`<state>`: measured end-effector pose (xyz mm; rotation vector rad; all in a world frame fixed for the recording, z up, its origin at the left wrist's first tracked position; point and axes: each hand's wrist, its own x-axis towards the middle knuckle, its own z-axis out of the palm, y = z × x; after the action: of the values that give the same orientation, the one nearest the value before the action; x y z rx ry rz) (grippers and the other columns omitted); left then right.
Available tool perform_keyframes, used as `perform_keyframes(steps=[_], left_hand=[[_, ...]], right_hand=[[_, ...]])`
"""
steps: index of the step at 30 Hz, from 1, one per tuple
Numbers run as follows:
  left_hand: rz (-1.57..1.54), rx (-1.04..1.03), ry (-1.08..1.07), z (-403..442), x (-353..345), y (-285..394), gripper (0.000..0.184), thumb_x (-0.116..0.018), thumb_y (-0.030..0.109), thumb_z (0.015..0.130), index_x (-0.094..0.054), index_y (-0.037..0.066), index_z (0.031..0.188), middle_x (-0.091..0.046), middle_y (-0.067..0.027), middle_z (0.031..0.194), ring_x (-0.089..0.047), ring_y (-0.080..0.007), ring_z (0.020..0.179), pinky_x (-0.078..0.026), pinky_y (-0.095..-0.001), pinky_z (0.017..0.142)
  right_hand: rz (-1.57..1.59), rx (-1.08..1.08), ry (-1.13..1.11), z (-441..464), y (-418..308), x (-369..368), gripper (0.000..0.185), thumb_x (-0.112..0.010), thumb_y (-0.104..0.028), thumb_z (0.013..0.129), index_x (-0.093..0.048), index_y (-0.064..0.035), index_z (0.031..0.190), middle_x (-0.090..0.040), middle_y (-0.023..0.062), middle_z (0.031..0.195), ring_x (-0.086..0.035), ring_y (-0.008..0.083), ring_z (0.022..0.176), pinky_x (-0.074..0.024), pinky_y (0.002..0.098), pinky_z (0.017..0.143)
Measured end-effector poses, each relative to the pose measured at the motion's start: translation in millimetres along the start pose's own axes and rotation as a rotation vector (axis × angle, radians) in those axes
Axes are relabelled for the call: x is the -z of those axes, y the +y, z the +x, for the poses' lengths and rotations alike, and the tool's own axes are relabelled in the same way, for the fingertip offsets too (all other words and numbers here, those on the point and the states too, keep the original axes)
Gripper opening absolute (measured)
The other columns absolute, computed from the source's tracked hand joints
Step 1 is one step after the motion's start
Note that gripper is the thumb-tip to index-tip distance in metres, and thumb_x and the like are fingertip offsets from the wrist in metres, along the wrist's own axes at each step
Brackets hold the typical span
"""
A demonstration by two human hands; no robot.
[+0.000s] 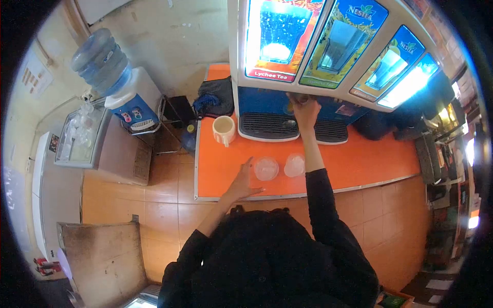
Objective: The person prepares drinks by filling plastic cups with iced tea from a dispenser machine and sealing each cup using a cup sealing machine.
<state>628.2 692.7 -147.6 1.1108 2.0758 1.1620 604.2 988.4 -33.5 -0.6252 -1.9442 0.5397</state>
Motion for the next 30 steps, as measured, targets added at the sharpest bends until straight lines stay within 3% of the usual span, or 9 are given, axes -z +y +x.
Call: perform_keyframes(steps=[3, 7, 9, 11, 15, 18, 23, 26, 30], left_hand=[[0.124, -0.090, 0.005, 6, -2, 1, 0.121, -0.085, 0.043, 0.061, -0.011, 0.000, 0.147, -0.030, -0.0253, 0.139, -0.037, -0.0394, 0.127, -0.034, -0.0491, 0.106], [0.159, -0.125, 0.026, 23, -10, 10, 0.122, -0.086, 0.042, 0.060, -0.012, 0.001, 0.147, -0.032, -0.0258, 0.136, -0.034, -0.0421, 0.129, -0.033, -0.0500, 0.107], [0.141, -0.120, 0.031, 31, -18, 16, 0.121, -0.087, 0.041, 0.059, -0.012, 0.001, 0.146, -0.032, -0.0261, 0.136, -0.033, -0.0429, 0.130, -0.033, -0.0503, 0.107], [0.165, -0.003, 0.018, 36, -24, 23, 0.120, -0.088, 0.039, 0.057, -0.015, 0.003, 0.146, -0.034, -0.0258, 0.134, -0.033, -0.0436, 0.129, -0.034, -0.0511, 0.106], [0.031, -0.005, 0.077, 43, -38, 10, 0.116, -0.089, 0.034, 0.055, -0.019, 0.005, 0.144, -0.034, -0.0256, 0.132, -0.035, -0.0442, 0.126, -0.036, -0.0514, 0.104], [0.131, -0.122, 0.209, 45, -46, 3, 0.104, -0.085, 0.027, 0.057, -0.026, 0.005, 0.140, -0.038, -0.0254, 0.122, -0.047, -0.0431, 0.112, -0.043, -0.0489, 0.096], [0.217, -0.087, 0.211, 40, -44, 3, 0.096, -0.082, 0.019, 0.059, -0.031, 0.008, 0.139, -0.039, -0.0237, 0.119, -0.049, -0.0422, 0.108, -0.047, -0.0478, 0.089], [0.085, -0.172, 0.283, 33, -41, 9, 0.095, -0.081, 0.017, 0.059, -0.031, 0.007, 0.138, -0.041, -0.0233, 0.119, -0.049, -0.0421, 0.108, -0.047, -0.0483, 0.089], [0.086, -0.075, 0.310, 33, -43, 9, 0.096, -0.085, 0.016, 0.054, -0.035, 0.003, 0.135, -0.047, -0.0217, 0.119, -0.049, -0.0405, 0.108, -0.045, -0.0464, 0.093]], right_hand=[[0.029, -0.022, 0.027, 0, -5, 1, 0.037, -0.081, -0.035, 0.070, -0.064, -0.0051, 0.083, -0.064, 0.0137, 0.069, -0.065, 0.0348, 0.070, -0.0512, 0.0432, 0.063], [0.026, -0.052, -0.060, 0, -13, 9, 0.034, -0.081, -0.034, 0.069, -0.063, -0.0056, 0.077, -0.063, 0.0116, 0.066, -0.064, 0.0342, 0.068, -0.0501, 0.0429, 0.061], [-0.086, 0.033, -0.002, 0, -10, 6, 0.030, -0.082, -0.027, 0.070, -0.066, -0.0043, 0.082, -0.066, 0.0084, 0.065, -0.066, 0.0238, 0.059, -0.0498, 0.0346, 0.058], [-0.042, 0.060, 0.045, -1, -5, 1, 0.030, -0.082, -0.026, 0.070, -0.065, -0.0043, 0.082, -0.066, 0.0085, 0.065, -0.066, 0.0239, 0.059, -0.0500, 0.0345, 0.058], [0.053, -0.035, 0.017, -2, -10, 2, 0.029, -0.081, -0.025, 0.071, -0.064, -0.0042, 0.080, -0.066, 0.0084, 0.065, -0.067, 0.0240, 0.060, -0.0507, 0.0354, 0.059], [0.143, -0.053, 0.079, -2, -4, -4, 0.030, -0.081, -0.026, 0.071, -0.064, -0.0046, 0.084, -0.065, 0.0077, 0.064, -0.067, 0.0258, 0.062, -0.0512, 0.0369, 0.060], [-0.009, -0.036, 0.054, -2, -3, -1, 0.036, -0.081, -0.028, 0.070, -0.063, -0.0037, 0.089, -0.066, 0.0092, 0.069, -0.067, 0.0286, 0.067, -0.0515, 0.0375, 0.061], [-0.031, -0.010, 0.081, -2, -8, 1, 0.039, -0.082, -0.030, 0.070, -0.063, -0.0030, 0.090, -0.067, 0.0107, 0.073, -0.067, 0.0298, 0.069, -0.0516, 0.0384, 0.062], [-0.018, -0.003, 0.099, -2, -8, 1, 0.041, -0.082, -0.032, 0.068, -0.063, -0.0028, 0.091, -0.067, 0.0126, 0.076, -0.067, 0.0320, 0.071, -0.0518, 0.0399, 0.063]])
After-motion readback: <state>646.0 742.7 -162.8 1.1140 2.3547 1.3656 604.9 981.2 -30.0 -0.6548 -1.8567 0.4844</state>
